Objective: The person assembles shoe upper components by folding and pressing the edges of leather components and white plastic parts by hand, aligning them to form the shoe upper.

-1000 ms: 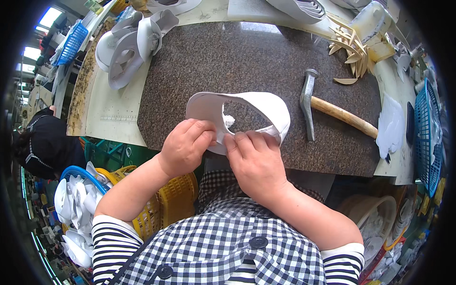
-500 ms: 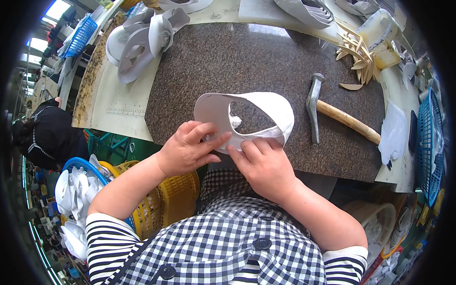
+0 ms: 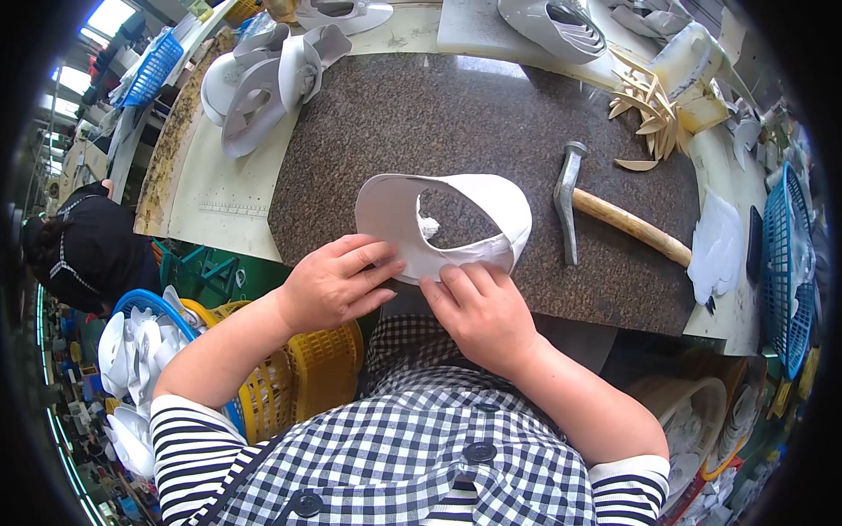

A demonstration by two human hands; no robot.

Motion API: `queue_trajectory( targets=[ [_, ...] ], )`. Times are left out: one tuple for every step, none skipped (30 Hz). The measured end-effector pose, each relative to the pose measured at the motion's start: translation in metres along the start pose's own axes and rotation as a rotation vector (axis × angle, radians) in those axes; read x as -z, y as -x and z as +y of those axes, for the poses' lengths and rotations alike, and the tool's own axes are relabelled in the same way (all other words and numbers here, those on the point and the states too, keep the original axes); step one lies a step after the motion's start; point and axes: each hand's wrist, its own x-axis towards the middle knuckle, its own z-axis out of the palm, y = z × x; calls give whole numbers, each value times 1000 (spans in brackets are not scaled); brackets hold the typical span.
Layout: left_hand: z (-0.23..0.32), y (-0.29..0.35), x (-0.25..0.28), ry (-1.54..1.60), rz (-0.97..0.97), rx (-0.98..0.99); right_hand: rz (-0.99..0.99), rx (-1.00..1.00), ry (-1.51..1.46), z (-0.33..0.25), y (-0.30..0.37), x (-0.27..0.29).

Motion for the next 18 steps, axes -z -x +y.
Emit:
queue_trajectory(
  targets=[
    [6, -4, -2, 6, 12, -3, -9, 1, 11, -1, 3, -1],
    [14, -12, -4, 49, 22, 22, 16, -14, -2, -2, 6, -4],
    [23, -20, -8, 94, 33, 46, 39, -28, -12, -4, 8, -4],
    [36, -30, -18, 175, 31, 106, 82, -50, -37, -5, 10, -1],
    [45, -35, -25, 184, 10, 149, 71, -39, -28, -4, 13, 4],
    [53, -34, -34, 141, 12, 168, 146, -7, -132, -3, 17, 12],
    [57, -33, -40, 98, 7, 186, 222, 20, -240, -1, 19, 18],
    [60, -32, -43, 102, 18, 188, 309, -59, -224, 0, 19, 30],
    [62, -33, -45, -60, -14, 188, 386, -150, -165, 9, 19, 36],
    [68, -31, -46, -216, -56, 186, 351, -341, -99, 8, 7, 50],
    [73, -29, -47, -209, -57, 196, 313, -526, -35, 9, -9, 59],
    [73, -31, -47, -270, -49, 158, 310, -532, -22, 17, -20, 59],
    [72, -34, -48, -335, -41, 122, 210, -508, 99, 29, -30, 54],
    [71, -34, -48, -332, -35, 114, 109, -483, 217, 35, -34, 52],
    [70, -32, -47, -296, -26, 112, 108, -487, 225, 37, -29, 52],
    [70, -28, -48, -261, -16, 120, 52, -524, 173, 40, -21, 53],
    [72, -26, -45, -259, -12, 126, -4, -558, 119, 42, -11, 53],
    [75, -24, -40, -225, -52, 130, 21, -574, 52, 44, 4, 49]
  ],
)
